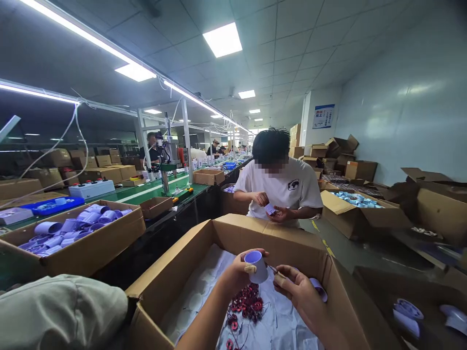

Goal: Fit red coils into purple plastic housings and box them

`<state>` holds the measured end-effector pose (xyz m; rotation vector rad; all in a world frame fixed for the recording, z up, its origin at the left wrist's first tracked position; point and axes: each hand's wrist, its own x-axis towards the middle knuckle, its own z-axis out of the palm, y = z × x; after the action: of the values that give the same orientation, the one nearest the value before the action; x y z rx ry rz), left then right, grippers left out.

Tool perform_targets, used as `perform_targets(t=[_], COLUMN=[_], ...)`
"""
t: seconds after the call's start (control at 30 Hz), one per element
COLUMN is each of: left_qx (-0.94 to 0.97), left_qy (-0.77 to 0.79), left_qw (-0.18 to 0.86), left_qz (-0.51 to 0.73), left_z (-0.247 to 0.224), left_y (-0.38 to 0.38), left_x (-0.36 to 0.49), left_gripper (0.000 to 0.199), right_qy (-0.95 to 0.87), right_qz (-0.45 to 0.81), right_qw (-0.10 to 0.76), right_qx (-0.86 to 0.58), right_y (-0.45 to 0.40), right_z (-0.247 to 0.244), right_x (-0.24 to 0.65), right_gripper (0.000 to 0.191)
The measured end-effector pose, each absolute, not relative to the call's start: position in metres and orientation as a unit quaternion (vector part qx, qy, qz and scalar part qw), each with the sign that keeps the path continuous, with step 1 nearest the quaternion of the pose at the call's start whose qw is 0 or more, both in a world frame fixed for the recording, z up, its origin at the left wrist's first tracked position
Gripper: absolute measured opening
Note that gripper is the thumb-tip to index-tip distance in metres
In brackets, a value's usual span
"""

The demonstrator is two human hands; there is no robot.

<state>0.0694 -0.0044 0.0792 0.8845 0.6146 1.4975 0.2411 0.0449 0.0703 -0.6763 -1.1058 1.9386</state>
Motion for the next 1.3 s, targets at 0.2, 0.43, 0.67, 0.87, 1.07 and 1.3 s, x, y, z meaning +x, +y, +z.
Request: perform_targets(t=[0.2, 0.43, 0.67, 0.87, 1.07, 1.3], left_qx=[0.388, 0.396, 0.447, 0.518, 0.578, 0.581], left_qy=[0.281, 0.292, 0.328, 0.453, 0.579, 0.579], left_qw=[0.591, 0.588, 0.58, 0.446, 0.258, 0.268], left_qz=[0.648, 0.642, 0.597, 0.573, 0.513, 0.505], left_z=[0.082, 0.089, 0.093, 0.093, 0.075, 0.069], left_y=[-0.005, -0.009, -0.015, -0.015, 0.0, 0.001], left_x=[0.067, 0.066, 0.059, 0.048, 0.05, 0.046], left_gripper=[0.054, 0.058, 0.065, 0.059, 0.059, 0.057], right_qy=[-0.428, -0.432, -0.525, -0.58, -0.606, -0.724], right_qz=[0.764, 0.756, 0.684, 0.593, 0.559, 0.498], right_qw=[0.419, 0.446, 0.449, 0.478, 0.497, 0.424], right_qx=[-0.241, -0.207, -0.235, -0.29, -0.272, -0.221], right_y=[0.048, 0.048, 0.052, 0.064, 0.058, 0.039], right_z=[0.071, 0.068, 0.068, 0.063, 0.06, 0.059], right_x=[0.241, 0.234, 0.242, 0.247, 0.25, 0.247], right_gripper=[0.042, 0.041, 0.043, 0.05, 0.048, 0.037])
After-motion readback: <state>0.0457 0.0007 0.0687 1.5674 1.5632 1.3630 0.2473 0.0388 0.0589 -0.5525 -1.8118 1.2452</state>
